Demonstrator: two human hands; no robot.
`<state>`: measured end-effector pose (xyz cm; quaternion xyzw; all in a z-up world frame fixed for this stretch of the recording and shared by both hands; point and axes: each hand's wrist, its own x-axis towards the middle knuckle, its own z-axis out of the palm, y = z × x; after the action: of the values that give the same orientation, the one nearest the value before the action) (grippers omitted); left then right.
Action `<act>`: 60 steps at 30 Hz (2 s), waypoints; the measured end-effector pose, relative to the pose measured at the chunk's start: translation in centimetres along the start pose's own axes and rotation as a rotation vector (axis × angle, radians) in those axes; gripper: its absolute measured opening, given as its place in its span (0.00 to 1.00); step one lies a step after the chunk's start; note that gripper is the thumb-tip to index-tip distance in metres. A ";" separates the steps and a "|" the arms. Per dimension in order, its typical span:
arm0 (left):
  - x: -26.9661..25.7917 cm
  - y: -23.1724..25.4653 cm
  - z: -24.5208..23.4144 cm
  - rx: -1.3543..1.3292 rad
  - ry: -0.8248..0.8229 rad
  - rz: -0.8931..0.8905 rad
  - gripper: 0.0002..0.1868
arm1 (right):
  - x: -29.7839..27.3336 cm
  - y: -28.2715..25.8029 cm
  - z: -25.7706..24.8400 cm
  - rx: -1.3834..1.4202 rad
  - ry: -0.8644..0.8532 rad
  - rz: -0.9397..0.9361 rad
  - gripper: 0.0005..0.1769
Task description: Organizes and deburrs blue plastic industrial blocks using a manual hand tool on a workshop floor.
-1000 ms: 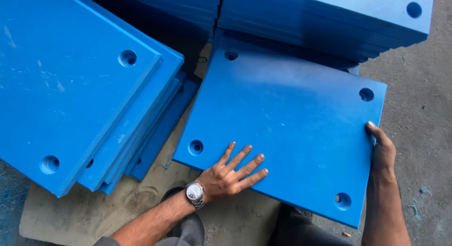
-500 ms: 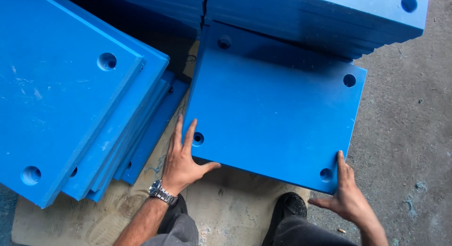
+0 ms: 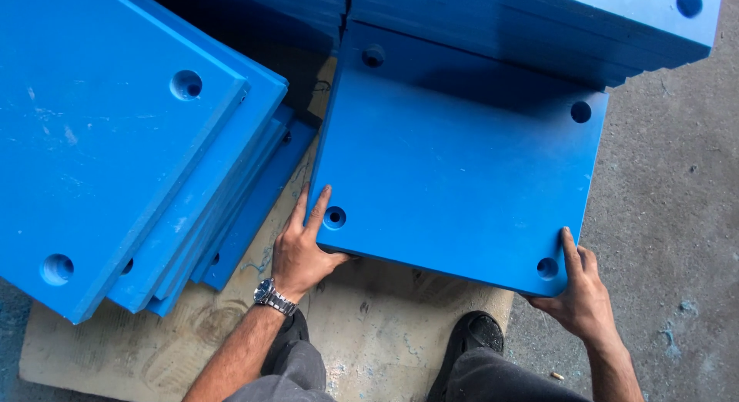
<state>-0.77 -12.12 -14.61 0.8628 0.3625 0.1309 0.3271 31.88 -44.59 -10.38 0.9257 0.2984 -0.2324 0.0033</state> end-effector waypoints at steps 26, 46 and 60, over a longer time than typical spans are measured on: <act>9.1 -4.5 -16.5 0.360 0.329 0.151 0.28 | 1.1 -21.0 -4.9 -0.272 -0.239 -0.795 0.39; 10.4 9.7 1.3 -0.233 -0.228 0.355 0.33 | -6.4 -24.2 -2.6 -0.336 -0.725 -0.654 0.31; 4.8 -4.3 -17.5 0.534 0.369 -0.034 0.31 | -6.9 -16.5 7.2 0.089 0.269 -1.182 0.33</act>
<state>-7.81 1.78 -4.38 0.8737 0.4516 0.1797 0.0199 14.71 -35.83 -11.65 0.6238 0.7496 -0.0882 -0.2028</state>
